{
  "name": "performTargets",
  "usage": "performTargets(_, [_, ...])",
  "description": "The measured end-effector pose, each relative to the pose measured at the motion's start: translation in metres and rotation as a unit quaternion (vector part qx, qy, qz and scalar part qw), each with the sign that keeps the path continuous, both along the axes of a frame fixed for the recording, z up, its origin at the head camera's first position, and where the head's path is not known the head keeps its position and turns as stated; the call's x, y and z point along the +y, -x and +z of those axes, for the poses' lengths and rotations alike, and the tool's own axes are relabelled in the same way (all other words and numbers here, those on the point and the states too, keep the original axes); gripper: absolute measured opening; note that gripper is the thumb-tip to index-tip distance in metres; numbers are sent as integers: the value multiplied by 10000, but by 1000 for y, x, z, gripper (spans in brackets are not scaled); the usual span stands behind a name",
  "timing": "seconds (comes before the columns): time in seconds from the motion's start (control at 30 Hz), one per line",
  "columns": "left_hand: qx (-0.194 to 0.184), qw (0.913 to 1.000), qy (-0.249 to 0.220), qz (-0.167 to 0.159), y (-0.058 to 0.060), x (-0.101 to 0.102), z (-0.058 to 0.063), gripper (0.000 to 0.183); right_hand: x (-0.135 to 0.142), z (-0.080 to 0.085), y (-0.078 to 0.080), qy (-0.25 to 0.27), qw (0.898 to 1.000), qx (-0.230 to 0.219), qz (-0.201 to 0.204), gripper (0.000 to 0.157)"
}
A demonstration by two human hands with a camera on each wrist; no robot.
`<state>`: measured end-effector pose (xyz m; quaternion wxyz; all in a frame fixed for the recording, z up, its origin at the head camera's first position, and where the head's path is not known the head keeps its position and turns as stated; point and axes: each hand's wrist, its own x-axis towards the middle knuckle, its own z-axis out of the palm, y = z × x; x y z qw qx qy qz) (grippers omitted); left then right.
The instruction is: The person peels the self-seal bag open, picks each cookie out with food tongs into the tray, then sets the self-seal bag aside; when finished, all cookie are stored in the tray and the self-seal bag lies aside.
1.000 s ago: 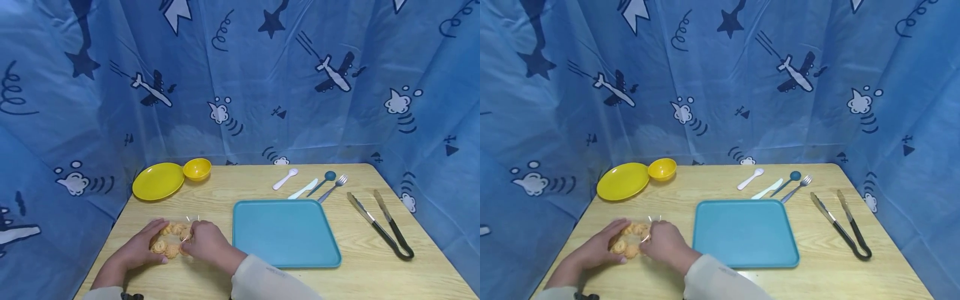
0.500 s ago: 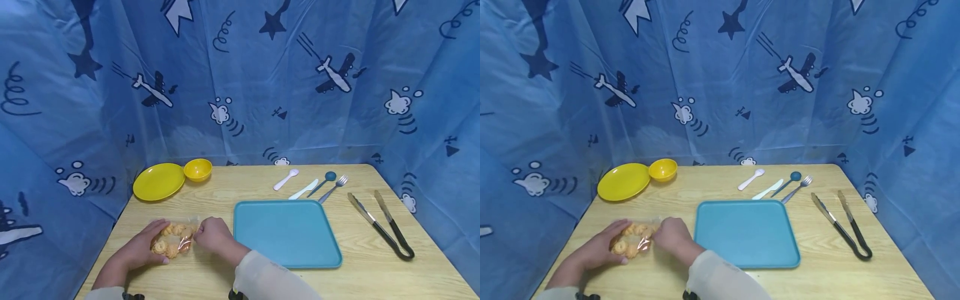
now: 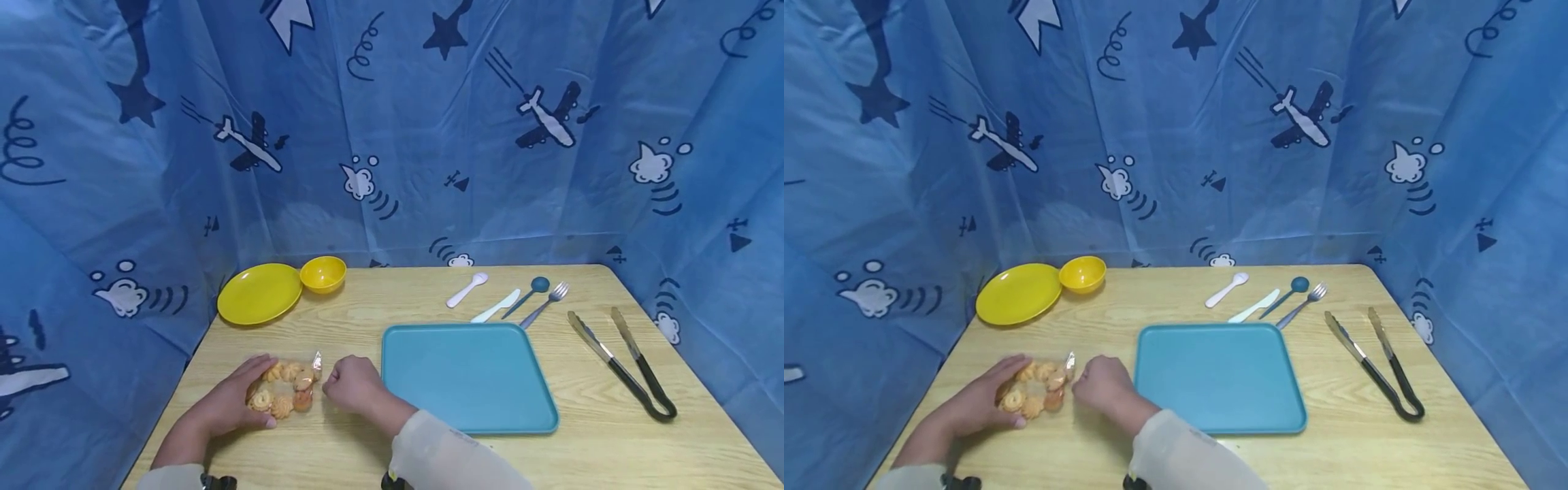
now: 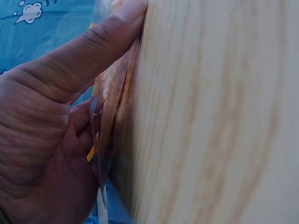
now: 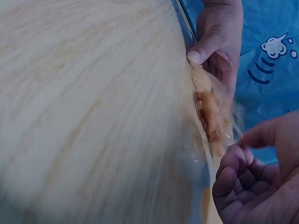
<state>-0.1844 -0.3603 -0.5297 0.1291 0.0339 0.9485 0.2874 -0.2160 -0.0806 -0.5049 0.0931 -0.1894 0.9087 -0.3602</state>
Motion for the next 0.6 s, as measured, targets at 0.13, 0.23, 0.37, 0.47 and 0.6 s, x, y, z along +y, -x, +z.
performTargets(0.13, [15,10000,-35,31,-1,-4,2,122,-3,9,3,132,9997,158,99,33])
performTargets(0.23, [84,9999,-70,-35,-2,-6,3,121,-8,14,7,50,9994,323,106,26])
performTargets(0.37, [172,9996,-146,-156,-2,-6,3,120,-19,15,14,-381,9986,359,101,29])
performTargets(0.47, [193,9995,-186,-181,-1,-4,3,119,-28,11,18,-787,9963,331,103,35])
performTargets(0.6, [187,9994,-250,-167,-2,-4,3,120,-39,7,22,-1287,9907,434,116,46])
